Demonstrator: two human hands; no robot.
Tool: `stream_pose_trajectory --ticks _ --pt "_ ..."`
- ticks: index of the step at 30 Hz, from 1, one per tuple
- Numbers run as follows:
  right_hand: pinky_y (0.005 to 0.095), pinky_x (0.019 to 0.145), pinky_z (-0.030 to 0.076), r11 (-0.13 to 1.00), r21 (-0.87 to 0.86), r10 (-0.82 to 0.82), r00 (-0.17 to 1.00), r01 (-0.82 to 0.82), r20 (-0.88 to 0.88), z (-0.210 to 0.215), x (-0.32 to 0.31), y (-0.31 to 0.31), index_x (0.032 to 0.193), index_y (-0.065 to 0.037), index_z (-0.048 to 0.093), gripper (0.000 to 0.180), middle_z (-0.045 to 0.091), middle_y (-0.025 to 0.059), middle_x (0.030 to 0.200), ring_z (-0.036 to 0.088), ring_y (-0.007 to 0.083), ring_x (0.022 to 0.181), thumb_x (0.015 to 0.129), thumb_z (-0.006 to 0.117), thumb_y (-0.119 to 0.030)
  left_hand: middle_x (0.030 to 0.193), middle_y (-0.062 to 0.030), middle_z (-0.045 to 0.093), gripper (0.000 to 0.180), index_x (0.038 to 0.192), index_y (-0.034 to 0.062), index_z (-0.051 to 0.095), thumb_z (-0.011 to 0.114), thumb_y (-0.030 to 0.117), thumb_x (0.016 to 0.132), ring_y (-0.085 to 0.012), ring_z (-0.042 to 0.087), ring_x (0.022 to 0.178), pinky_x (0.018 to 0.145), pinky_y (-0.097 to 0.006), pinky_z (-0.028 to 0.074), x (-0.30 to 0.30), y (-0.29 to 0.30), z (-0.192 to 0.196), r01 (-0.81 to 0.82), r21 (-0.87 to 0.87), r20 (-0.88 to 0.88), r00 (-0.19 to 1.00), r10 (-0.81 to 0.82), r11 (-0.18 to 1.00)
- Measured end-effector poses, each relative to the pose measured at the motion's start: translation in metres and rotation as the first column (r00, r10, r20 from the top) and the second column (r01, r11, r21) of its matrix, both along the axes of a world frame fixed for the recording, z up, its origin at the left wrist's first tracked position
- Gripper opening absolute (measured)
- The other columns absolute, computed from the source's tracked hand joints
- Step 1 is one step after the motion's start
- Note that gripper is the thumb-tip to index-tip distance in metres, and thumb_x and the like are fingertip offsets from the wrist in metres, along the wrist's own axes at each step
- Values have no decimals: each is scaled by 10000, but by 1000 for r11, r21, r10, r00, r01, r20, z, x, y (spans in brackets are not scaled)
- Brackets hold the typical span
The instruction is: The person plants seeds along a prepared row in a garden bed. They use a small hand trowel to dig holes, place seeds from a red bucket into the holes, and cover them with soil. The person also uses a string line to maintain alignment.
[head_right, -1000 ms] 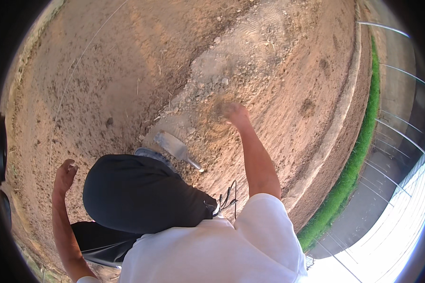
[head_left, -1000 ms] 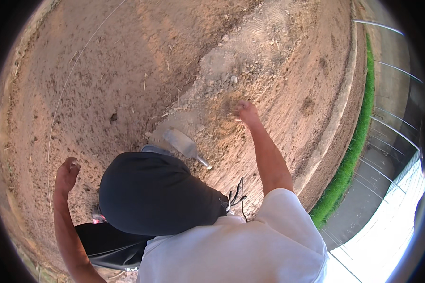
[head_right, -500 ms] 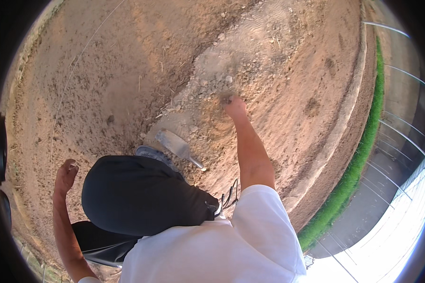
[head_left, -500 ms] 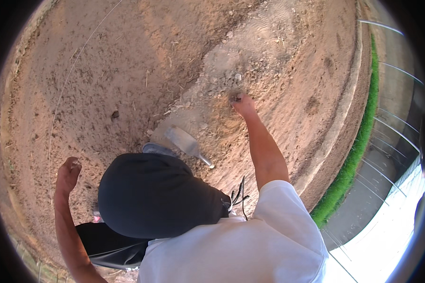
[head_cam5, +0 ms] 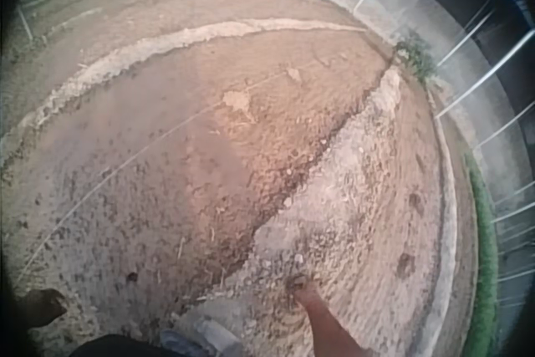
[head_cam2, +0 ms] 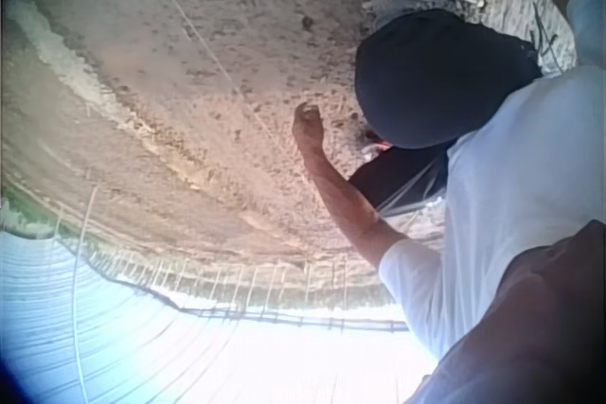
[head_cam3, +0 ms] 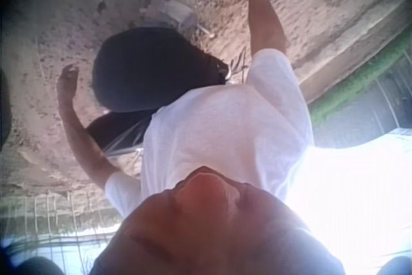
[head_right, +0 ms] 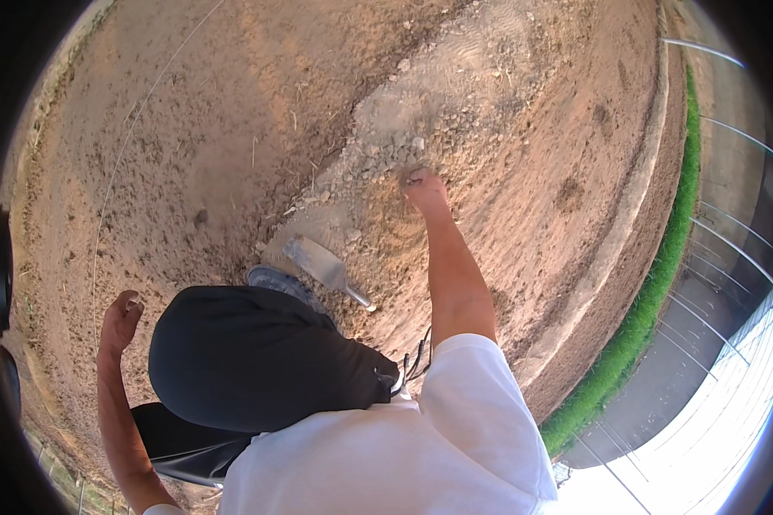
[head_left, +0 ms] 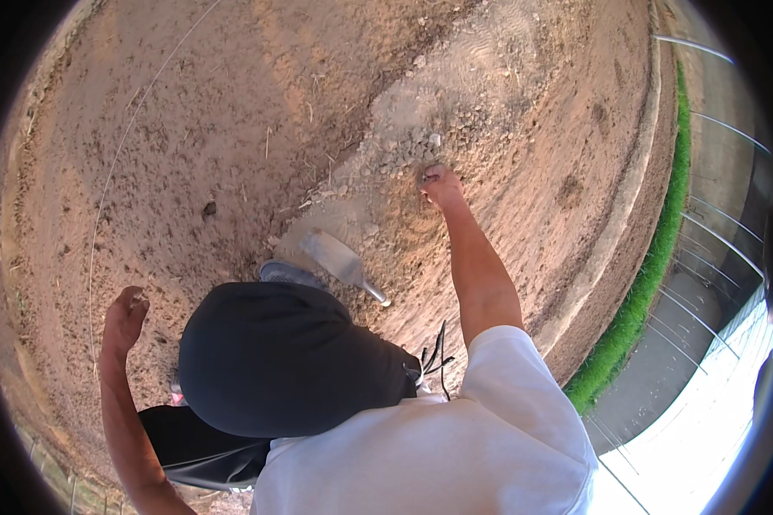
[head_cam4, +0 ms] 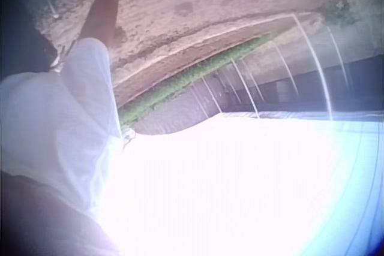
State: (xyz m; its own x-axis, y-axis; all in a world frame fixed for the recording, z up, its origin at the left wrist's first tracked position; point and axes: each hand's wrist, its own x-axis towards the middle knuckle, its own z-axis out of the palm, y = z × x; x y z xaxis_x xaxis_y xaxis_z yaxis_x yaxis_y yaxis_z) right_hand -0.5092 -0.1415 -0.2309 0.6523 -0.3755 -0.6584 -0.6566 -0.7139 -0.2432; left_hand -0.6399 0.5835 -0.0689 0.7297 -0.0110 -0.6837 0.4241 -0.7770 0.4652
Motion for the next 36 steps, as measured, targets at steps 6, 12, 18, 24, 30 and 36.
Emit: stream_pose_trajectory --ticks 6,12,18,24,30,36 --pt "300 781 574 994 -66 91 996 -91 1 32 9 32 1125 -65 684 428 725 92 1029 690 190 847 742 849 -158 892 -192 686 327 1213 30 588 650 180 929 -260 674 818 735 -372 526 -8 11 2 32 41 -12 999 -32 999" --pt "281 704 592 999 0 -51 998 51 -34 29 8 10 1071 -66 699 369 728 74 887 688 170 720 746 848 -152 893 -202 683 331 1213 47 594 656 195 923 -299 674 817 745 -390 524 2 4 -8 52 19 45 998 -53 998" --pt "280 652 591 695 533 -655 730 482 194 78 25 8 1072 -12 692 268 710 74 836 679 159 687 826 781 -71 901 -199 689 324 1204 40 599 666 184 921 -296 676 823 745 -388 524 -2 5 -2 14 60 13 1000 -15 998" --pt "275 714 574 973 90 -224 961 212 160 51 4 -11 1110 -17 693 288 722 85 948 691 155 843 849 772 -112 905 -203 688 319 1199 36 601 664 181 922 -299 679 840 749 -386 523 3 6 -12 46 44 -13 999 -45 998" --pt "303 844 548 962 -180 202 979 -203 -27 31 -5 41 1122 -128 710 454 739 44 989 696 192 921 737 845 -325 905 -204 690 331 1197 29 598 670 188 916 -312 681 842 759 -388 526 2 0 5 19 46 13 1000 -20 999" --pt "307 780 573 997 4 -72 995 72 -65 32 -6 28 1118 -64 702 357 750 79 959 714 161 838 828 807 -245 911 -200 691 332 1202 30 597 670 184 917 -287 680 854 763 -379 522 -3 7 -5 41 55 4 999 -41 998"
